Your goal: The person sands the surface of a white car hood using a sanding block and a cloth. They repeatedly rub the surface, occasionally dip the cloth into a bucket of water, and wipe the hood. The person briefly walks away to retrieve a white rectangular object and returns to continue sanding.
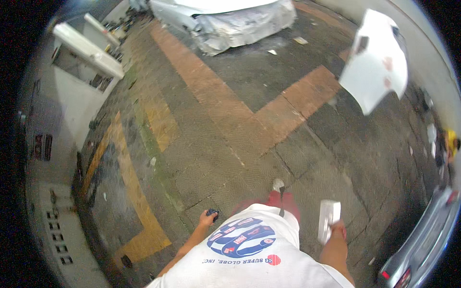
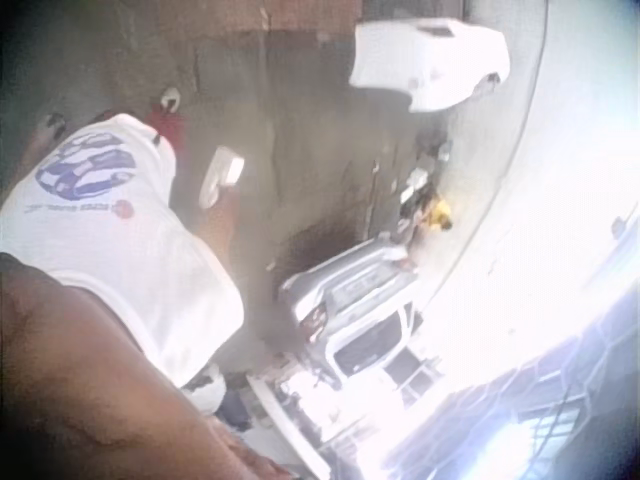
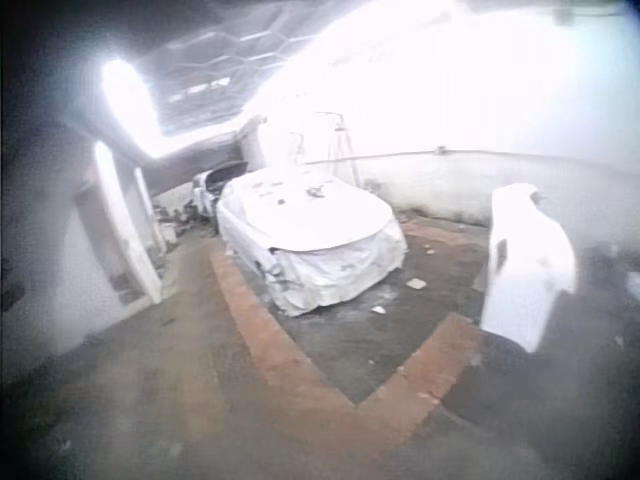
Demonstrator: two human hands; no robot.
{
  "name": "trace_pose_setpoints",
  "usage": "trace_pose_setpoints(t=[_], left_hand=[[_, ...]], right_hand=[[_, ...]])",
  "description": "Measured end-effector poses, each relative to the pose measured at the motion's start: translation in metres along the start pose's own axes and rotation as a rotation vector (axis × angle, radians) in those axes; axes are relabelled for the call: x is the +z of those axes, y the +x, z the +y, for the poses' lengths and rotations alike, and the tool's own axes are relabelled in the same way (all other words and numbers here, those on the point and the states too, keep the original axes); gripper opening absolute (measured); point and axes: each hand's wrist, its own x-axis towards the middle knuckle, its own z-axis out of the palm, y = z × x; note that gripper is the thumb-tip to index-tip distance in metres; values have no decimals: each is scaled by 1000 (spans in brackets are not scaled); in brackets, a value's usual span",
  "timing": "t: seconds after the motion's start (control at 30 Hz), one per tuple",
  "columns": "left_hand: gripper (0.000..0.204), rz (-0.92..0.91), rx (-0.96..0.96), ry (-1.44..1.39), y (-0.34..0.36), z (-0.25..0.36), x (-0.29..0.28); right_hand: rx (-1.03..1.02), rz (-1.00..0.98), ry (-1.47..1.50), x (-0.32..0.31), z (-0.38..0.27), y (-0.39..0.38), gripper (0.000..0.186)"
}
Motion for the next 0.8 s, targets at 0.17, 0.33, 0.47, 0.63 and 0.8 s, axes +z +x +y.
trace_pose_setpoints(t=[0.17,0.33,0.47,0.63,0.8], left_hand=[[60,115,-90,-511,22,109,-51],[51,112,-362,-696,119,149,-50],[41,179,-430,-964,225,192,-104],[49,223,-270,-808,316,303,-217],[53,186,-130,-653,448,426,-313]], right_hand=[[-601,344,140,-317,-475,59,88],[-1195,595,267,-487,-850,-75,64],[-1415,601,312,-479,-1010,-132,55],[-1073,344,-152,-391,-1079,-60,68],[-644,289,-251,-323,-967,104,113]])
